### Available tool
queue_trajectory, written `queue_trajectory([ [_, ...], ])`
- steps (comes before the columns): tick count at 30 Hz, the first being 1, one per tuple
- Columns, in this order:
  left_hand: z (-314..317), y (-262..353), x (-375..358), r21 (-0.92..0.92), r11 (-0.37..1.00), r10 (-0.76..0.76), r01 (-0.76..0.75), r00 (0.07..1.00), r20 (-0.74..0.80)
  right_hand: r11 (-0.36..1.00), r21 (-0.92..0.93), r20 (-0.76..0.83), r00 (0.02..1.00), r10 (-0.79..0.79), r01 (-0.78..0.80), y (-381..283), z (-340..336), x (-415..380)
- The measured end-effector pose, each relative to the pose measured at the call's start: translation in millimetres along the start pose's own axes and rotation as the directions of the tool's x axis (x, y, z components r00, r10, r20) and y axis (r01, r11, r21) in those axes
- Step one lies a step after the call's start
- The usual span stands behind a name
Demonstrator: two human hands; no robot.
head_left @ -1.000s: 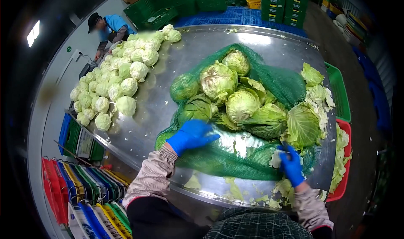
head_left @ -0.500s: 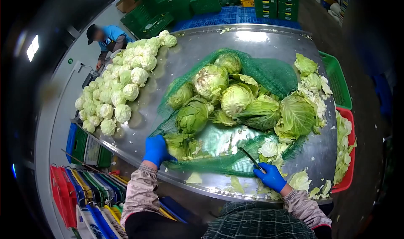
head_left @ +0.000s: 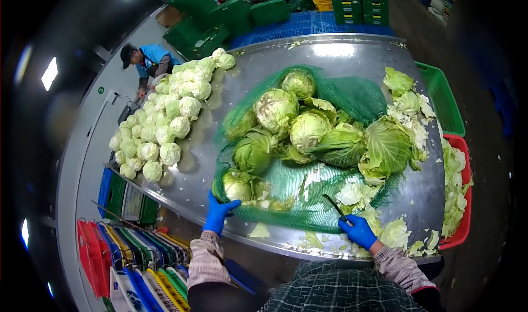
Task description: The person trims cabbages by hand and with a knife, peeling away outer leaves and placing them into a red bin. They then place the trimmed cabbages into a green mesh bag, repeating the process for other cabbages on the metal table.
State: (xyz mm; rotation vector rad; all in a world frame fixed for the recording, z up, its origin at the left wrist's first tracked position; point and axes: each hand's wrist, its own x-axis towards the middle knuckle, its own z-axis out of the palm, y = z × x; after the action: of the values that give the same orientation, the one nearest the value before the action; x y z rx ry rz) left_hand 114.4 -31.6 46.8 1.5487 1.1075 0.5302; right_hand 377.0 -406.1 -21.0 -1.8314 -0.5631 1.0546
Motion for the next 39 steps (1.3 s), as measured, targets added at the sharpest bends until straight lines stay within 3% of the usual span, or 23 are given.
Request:
queue_trajectory([
  [2, 6, -7, -6, -0.139, 0.99, -0.033, 0.026, 0.998, -0.053, 0.997, 0.005, -0.015, 0.997, -0.071, 0.071, 1, -3, 5],
  [3, 10, -15, -14, -0.072, 0.997, -0.007, 0.001, 0.996, -0.087, 0.996, 0.01, -0.024, 0.996, -0.087, 0.087, 3, -2, 0],
  [4, 17, -25, -23, -0.005, 1.0, 0.013, -0.014, 0.993, -0.116, 0.991, 0.135, -0.029, 1.0, -0.007, 0.011, -4, -6, -4],
  [5, 27, -16, -38, -0.121, 0.991, -0.062, 0.063, 0.998, 0.007, 0.983, 0.172, -0.028, 0.997, 0.07, -0.064, -8, -13, -6],
  [6, 42, -13, -51, -0.187, 0.982, -0.016, 0.028, 0.998, 0.067, 0.968, 0.207, -0.026, 0.989, 0.147, -0.139, -7, -20, -8],
  [8, 58, -12, -53, -0.155, 0.984, -0.058, 0.088, 0.98, 0.189, 0.945, 0.287, -0.034, 0.984, 0.173, -0.156, 3, -30, -9],
  [11, 71, 6, -26, -0.209, 0.965, -0.145, 0.161, 0.985, 0.09, 0.944, 0.294, -0.065, 0.982, 0.178, -0.152, 9, -43, -12],
  [14, 98, -6, -11, -0.528, 0.837, -0.119, 0.144, 0.989, 0.082, 0.929, 0.351, -0.084, 0.984, 0.159, -0.12, 11, -40, -15],
  [15, 111, -9, -10, -0.48, 0.874, -0.076, 0.076, 0.997, 0.02, 0.925, 0.361, -0.099, 0.981, 0.165, -0.12, 10, -37, -17],
  [18, 137, 73, -30, -0.709, 0.673, -0.214, 0.209, 0.973, 0.084, 0.912, 0.386, -0.099, 0.977, 0.19, -0.139, 15, -26, -22],
  [21, 157, 62, -7, -0.451, 0.892, -0.061, 0.028, 0.996, -0.059, 0.921, 0.37, -0.121, 0.977, 0.175, -0.12, 23, -25, -20],
  [24, 178, 32, 8, -0.559, 0.828, 0.032, -0.046, 0.999, -0.035, 0.914, 0.392, -0.116, 0.98, 0.164, -0.106, 22, -30, -21],
  [27, 209, 16, 12, -0.437, 0.885, 0.146, -0.158, 0.987, -0.06, 0.918, 0.387, -0.159, 0.975, 0.157, -0.085, 23, -38, -22],
  [30, 220, 15, 7, -0.789, 0.608, -0.095, 0.085, 0.995, 0.034, 0.906, 0.421, -0.279, 0.944, 0.175, -0.044, 25, -53, -27],
  [31, 217, 12, 6, -0.857, 0.473, -0.141, 0.205, 0.978, 0.156, 0.894, 0.443, -0.292, 0.931, 0.222, -0.074, 29, -60, -28],
  [34, 217, -33, -2, -0.859, 0.335, -0.125, 0.388, 0.922, 0.367, 0.861, 0.504, -0.355, 0.892, 0.279, -0.069, 33, -76, -35],
  [35, 226, -36, -7, -0.815, 0.423, -0.235, 0.396, 0.917, 0.324, 0.873, 0.488, -0.391, 0.887, 0.248, -0.029, 34, -83, -35],
  [37, 226, -77, 17, -0.597, 0.765, -0.092, 0.24, 0.959, 0.268, 0.882, 0.471, -0.432, 0.876, 0.217, 0.014, 46, -79, -39],
  [39, 220, -80, 19, -0.517, 0.824, -0.098, 0.231, 0.957, 0.272, 0.893, 0.451, -0.455, 0.864, 0.217, 0.013, 41, -79, -46],
])
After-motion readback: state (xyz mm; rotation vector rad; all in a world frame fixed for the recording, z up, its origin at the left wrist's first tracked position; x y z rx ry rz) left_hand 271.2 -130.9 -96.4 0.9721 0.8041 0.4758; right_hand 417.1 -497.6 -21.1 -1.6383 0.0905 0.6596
